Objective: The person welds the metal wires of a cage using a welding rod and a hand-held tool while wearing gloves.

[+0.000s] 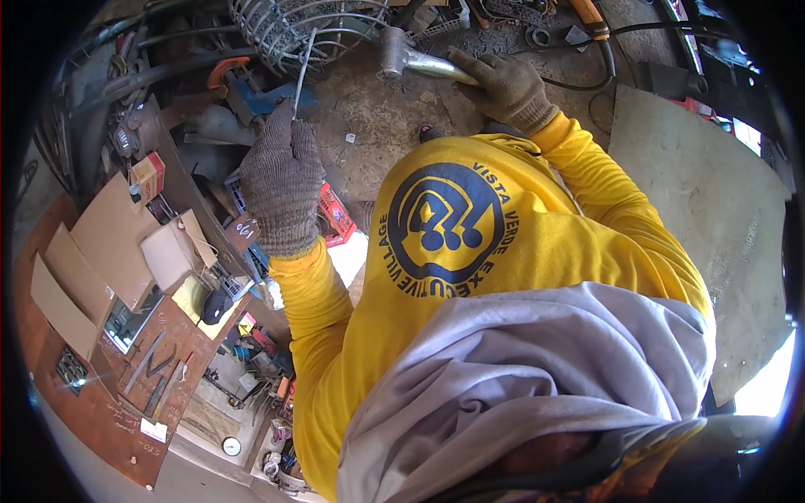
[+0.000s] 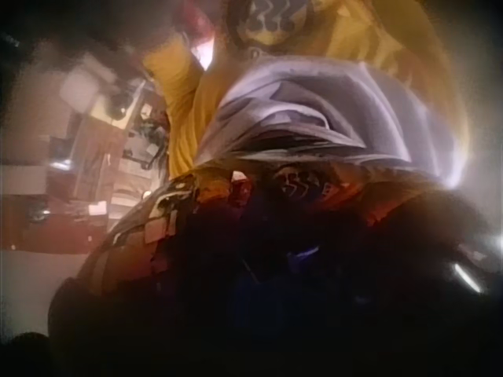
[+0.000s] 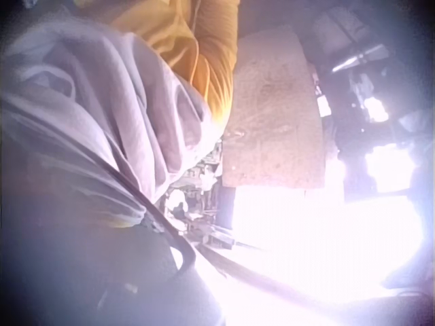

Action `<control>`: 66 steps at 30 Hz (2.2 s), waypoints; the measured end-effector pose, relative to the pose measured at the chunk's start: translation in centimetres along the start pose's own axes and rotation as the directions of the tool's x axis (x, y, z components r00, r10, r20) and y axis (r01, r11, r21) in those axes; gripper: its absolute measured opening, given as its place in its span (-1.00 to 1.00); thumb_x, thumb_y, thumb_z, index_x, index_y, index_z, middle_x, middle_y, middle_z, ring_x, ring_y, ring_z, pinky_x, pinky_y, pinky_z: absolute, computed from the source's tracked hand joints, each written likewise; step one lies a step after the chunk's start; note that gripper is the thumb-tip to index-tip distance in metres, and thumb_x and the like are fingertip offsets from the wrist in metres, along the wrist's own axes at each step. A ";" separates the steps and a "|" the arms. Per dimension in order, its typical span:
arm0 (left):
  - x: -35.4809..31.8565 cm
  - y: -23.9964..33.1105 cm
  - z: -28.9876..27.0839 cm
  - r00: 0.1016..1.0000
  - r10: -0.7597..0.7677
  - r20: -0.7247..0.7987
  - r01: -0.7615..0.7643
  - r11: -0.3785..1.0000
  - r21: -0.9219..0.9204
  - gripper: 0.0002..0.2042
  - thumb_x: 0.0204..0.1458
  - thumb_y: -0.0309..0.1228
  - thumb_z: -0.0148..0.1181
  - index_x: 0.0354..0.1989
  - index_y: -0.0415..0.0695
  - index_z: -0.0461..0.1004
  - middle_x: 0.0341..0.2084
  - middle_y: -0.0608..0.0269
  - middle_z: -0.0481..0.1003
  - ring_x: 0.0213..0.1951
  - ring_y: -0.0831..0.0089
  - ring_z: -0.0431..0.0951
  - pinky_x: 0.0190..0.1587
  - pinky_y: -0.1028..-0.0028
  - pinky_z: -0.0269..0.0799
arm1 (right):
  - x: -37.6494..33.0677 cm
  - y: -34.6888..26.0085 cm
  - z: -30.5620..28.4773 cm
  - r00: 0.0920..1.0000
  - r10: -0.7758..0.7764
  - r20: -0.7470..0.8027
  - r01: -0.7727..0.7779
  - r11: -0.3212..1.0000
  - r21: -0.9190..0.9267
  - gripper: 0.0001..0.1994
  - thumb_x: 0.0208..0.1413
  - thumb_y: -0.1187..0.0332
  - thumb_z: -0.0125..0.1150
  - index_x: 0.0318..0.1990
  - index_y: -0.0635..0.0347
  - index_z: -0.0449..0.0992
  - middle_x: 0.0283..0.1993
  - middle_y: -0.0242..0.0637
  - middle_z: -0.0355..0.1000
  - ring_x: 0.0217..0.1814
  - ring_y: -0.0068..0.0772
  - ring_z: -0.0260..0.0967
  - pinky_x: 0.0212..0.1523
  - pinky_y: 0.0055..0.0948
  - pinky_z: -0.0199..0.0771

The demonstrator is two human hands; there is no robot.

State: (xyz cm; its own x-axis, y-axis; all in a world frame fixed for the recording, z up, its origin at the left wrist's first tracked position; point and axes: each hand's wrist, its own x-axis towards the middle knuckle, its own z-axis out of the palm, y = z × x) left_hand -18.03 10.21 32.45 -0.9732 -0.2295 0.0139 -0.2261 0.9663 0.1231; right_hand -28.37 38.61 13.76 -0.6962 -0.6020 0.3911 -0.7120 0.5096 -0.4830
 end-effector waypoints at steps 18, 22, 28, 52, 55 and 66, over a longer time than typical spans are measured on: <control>0.2 -0.7 1.1 1.000 -0.016 0.000 0.016 0.999 -0.040 -0.69 0.17 -0.30 0.18 0.08 0.01 0.55 -0.16 -0.02 0.63 -0.16 0.01 0.67 -0.14 0.13 0.58 | 1.9 0.1 -0.3 0.991 0.071 0.117 -0.070 0.997 -0.013 -0.45 0.16 0.03 0.28 0.31 -0.18 0.39 -0.23 -0.24 0.54 -0.36 -0.16 0.57 -0.39 -0.24 0.57; -0.1 -0.8 0.8 1.000 0.022 -0.022 -0.023 0.998 -0.063 -0.69 0.17 -0.32 0.18 0.08 -0.03 0.55 -0.17 -0.02 0.63 -0.15 0.02 0.67 -0.12 0.17 0.59 | 1.2 0.1 -1.2 0.982 0.099 0.160 -0.103 0.994 0.022 -0.43 0.15 -0.02 0.29 0.31 -0.17 0.41 -0.20 -0.22 0.55 -0.31 -0.12 0.58 -0.31 -0.23 0.60; 0.1 -0.1 0.0 0.997 0.059 -0.058 -0.065 0.993 -0.102 -0.69 0.16 -0.38 0.18 0.09 -0.06 0.54 -0.13 -0.02 0.63 -0.13 0.04 0.67 -0.08 0.23 0.59 | 3.1 1.7 -2.8 0.925 0.379 0.043 -0.380 0.924 0.038 -0.47 0.16 0.00 0.25 0.24 -0.05 0.46 -0.15 -0.14 0.57 -0.16 -0.08 0.58 -0.12 -0.17 0.58; 5.7 2.4 0.1 0.971 0.222 -0.085 -0.215 0.973 0.087 -0.74 0.15 -0.34 0.19 0.00 -0.05 0.58 -0.28 -0.02 0.63 -0.23 0.06 0.67 -0.17 0.18 0.59 | 13.1 -1.8 -8.3 0.952 0.175 -0.252 -0.220 0.962 -0.160 -0.68 0.10 0.25 0.27 -0.01 0.14 0.50 -0.05 -0.08 0.47 -0.20 -0.04 0.52 -0.26 -0.13 0.51; 5.7 3.6 1.1 0.978 0.173 -0.114 -0.178 0.984 -0.031 -0.74 0.15 -0.34 0.19 -0.01 -0.07 0.58 -0.28 -0.02 0.64 -0.24 0.04 0.67 -0.18 0.17 0.59 | 10.6 -1.1 -4.9 0.960 0.208 -0.185 -0.207 0.978 0.026 -0.54 0.12 0.00 0.28 0.13 -0.07 0.50 -0.11 -0.12 0.54 -0.11 -0.08 0.55 -0.11 -0.14 0.55; 4.0 0.9 1.1 0.978 0.061 -0.199 -0.069 0.997 -0.037 -0.71 0.20 -0.24 0.17 0.01 -0.09 0.59 -0.25 -0.01 0.65 -0.21 0.07 0.69 -0.15 0.22 0.59 | 13.0 -2.7 4.7 0.793 0.440 0.421 -0.596 0.417 0.686 -0.38 0.27 -0.18 0.08 0.20 0.17 0.50 0.08 -0.09 0.56 0.15 -0.11 0.50 0.22 -0.30 0.41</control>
State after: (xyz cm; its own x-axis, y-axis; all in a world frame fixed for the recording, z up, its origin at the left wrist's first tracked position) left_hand -22.14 10.31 31.56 -0.9572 -0.1893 0.2189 -0.1565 0.9749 0.1584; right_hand -35.09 26.58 16.48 -0.8271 -0.5118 -0.2323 0.1808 0.1491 -0.9722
